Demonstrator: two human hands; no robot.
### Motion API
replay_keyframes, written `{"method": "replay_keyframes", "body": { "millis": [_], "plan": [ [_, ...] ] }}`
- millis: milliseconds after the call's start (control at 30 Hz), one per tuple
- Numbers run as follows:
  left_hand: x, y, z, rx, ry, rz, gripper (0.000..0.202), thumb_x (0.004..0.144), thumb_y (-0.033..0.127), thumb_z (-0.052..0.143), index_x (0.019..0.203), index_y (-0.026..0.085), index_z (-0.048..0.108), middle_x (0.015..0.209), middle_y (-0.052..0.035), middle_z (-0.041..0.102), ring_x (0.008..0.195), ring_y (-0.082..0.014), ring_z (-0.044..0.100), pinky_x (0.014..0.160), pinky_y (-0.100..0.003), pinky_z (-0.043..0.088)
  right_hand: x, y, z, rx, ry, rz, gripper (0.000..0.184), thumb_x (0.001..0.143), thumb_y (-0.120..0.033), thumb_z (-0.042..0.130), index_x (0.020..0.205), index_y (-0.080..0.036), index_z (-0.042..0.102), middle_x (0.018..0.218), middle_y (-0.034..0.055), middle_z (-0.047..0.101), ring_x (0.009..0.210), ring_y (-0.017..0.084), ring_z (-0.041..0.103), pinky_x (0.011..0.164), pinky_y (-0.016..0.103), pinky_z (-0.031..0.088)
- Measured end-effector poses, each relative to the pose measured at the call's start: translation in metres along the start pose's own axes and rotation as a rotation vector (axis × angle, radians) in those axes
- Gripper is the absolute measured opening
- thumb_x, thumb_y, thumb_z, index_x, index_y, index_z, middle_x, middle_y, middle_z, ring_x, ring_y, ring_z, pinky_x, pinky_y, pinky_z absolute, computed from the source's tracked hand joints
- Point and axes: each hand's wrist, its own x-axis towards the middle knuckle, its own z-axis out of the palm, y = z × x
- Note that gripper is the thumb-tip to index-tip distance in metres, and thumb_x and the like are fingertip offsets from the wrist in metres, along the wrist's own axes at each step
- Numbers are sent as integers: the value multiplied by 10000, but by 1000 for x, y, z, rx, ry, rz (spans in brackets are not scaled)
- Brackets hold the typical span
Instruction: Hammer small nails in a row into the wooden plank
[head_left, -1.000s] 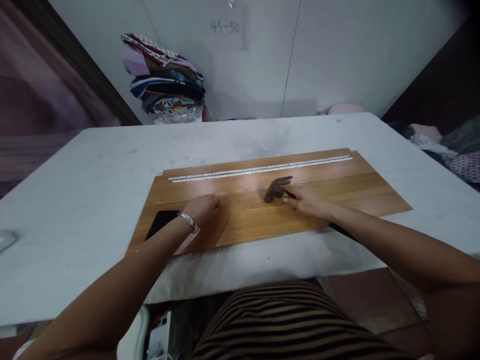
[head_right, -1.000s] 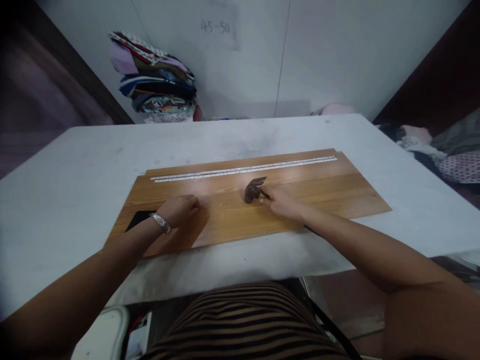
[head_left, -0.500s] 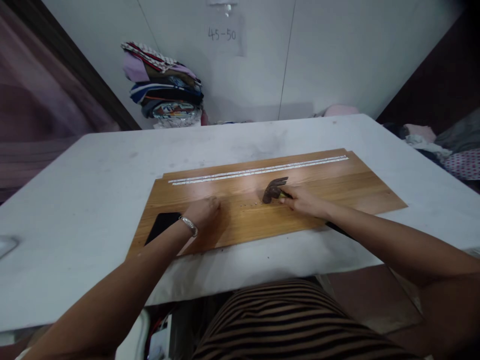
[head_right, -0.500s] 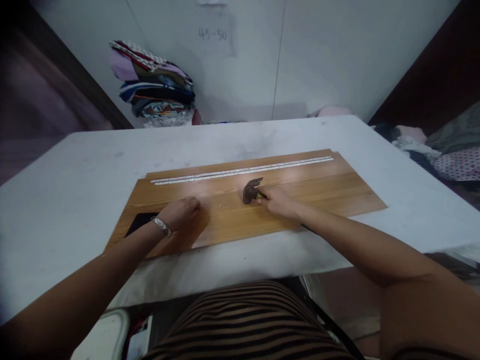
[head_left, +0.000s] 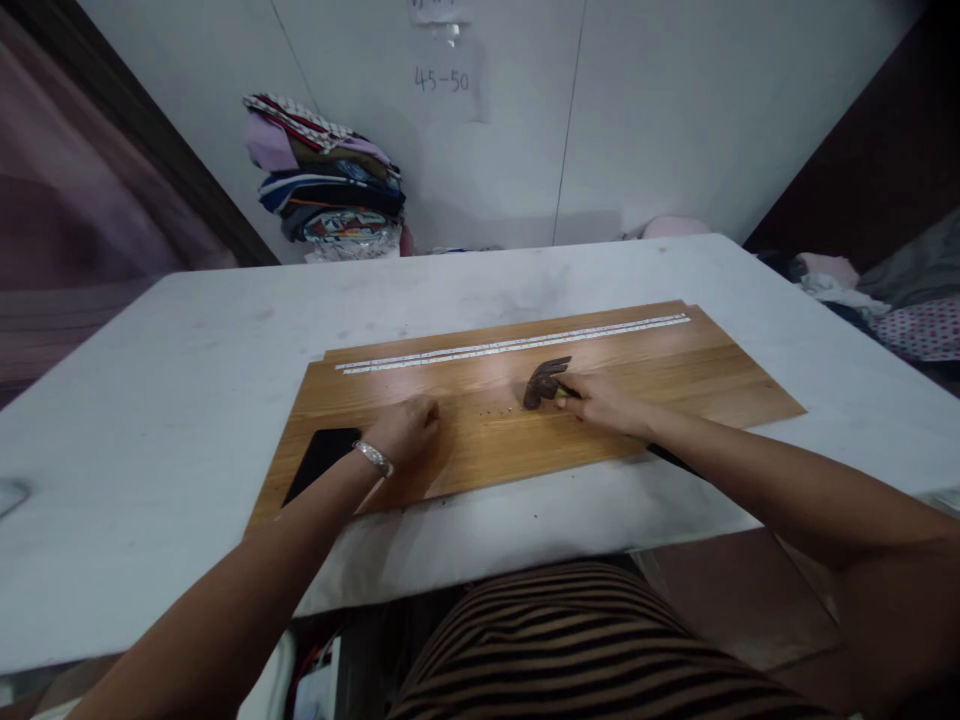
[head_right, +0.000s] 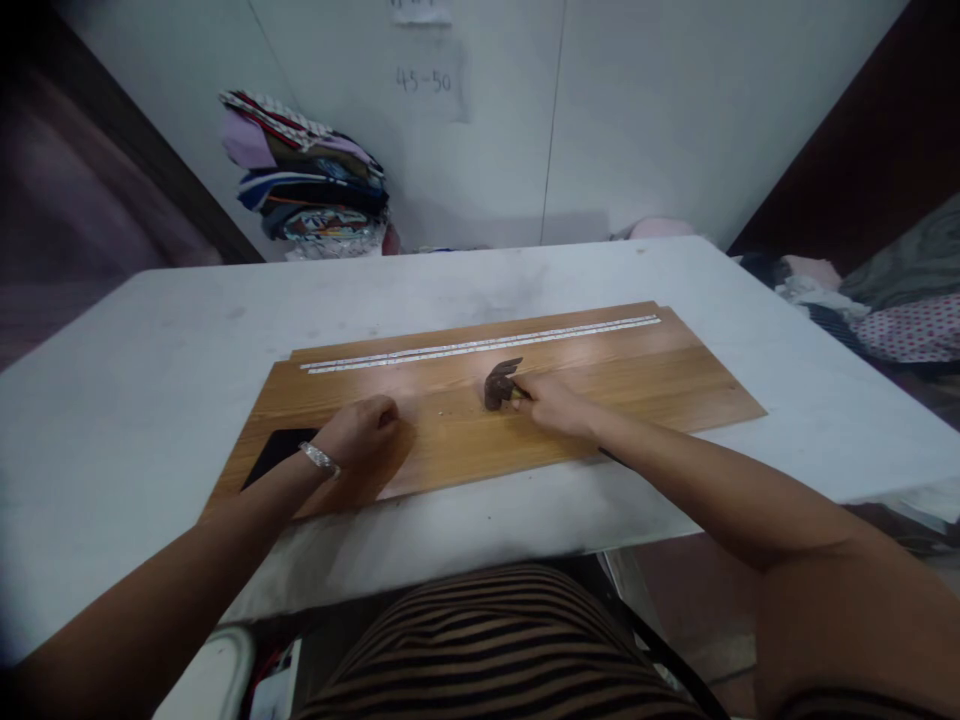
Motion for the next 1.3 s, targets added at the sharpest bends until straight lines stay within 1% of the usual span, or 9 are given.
{"method": "replay_keyframes", "body": {
  "millis": [133, 267, 367, 433, 533, 667, 867, 1033, 1300],
  "plan": [
    [0, -1, 1, -236, 62, -30, 102, 779, 247, 553, 783, 191, 639, 780, -35, 695, 717, -179, 626, 671, -283, 458, -1, 0, 1, 15, 15, 1, 351, 860, -251, 540, 1157, -129, 682, 873, 68, 673, 745, 189, 567, 701, 296, 422],
    [3, 9, 1, -490, 120, -43, 221, 741, 290, 593, 907, 183, 691, 765, -10, 699, 679, -152, 616, 656, -268, 469, -4, -1, -4, 93, 65, 34, 353, 835, -257, 547, 1148, -162, 680, 878, 53, 677, 732, 190, 570, 702, 305, 432],
    [9, 27, 2, -665, 131, -51, 173, 733, 303, 616, 828, 183, 695, 703, -1, 678, 638, -138, 597, 623, -257, 466, -7, -1, -11, 135, 106, 108, 280, 819, -265, 552, 1051, -171, 680, 787, 31, 643, 657, 168, 546, 649, 291, 424],
    [15, 44, 4, -808, 98, -61, 116, 728, 296, 633, 754, 186, 661, 619, 23, 627, 560, -117, 554, 569, -242, 451, -9, -1, -15, 149, 120, 157, 222, 818, -276, 546, 976, -171, 663, 692, 10, 588, 614, 158, 525, 607, 280, 410],
    [30, 72, 9, -950, 50, -24, 101, 749, 289, 655, 746, 188, 651, 622, 31, 629, 555, -108, 554, 581, -241, 466, -13, -1, -20, 177, 150, 189, 171, 816, -290, 544, 909, -174, 627, 631, -11, 535, 579, 143, 507, 565, 265, 395],
    [54, 101, 24, -853, 115, 114, 64, 768, 230, 656, 730, 186, 683, 754, -2, 691, 711, -133, 613, 699, -265, 502, -21, 1, -24, 233, 190, 178, 167, 818, -302, 535, 897, -175, 609, 619, -16, 524, 558, 134, 501, 543, 260, 397],
    [72, 118, 48, -705, 190, 195, 72, 779, 184, 682, 733, 190, 737, 893, -42, 684, 873, -169, 638, 819, -307, 531, -32, 11, -26, 271, 221, 182, 189, 823, -304, 544, 927, -169, 625, 650, 4, 566, 557, 134, 511, 534, 266, 409],
    [70, 125, 48, -604, 177, 184, 105, 818, 189, 675, 777, 207, 771, 907, -40, 698, 917, -182, 639, 859, -323, 519, -36, 15, -26, 301, 227, 148, 234, 820, -284, 553, 999, -156, 634, 744, 25, 629, 537, 109, 489, 514, 251, 407],
    [73, 127, 50, -507, 147, 181, 116, 833, 190, 668, 809, 197, 781, 900, -41, 703, 909, -179, 633, 884, -320, 494, -39, 16, -25, 306, 208, 159, 206, 835, -284, 536, 964, -158, 635, 688, 2, 566, 545, 120, 491, 541, 262, 410]
  ]
}}
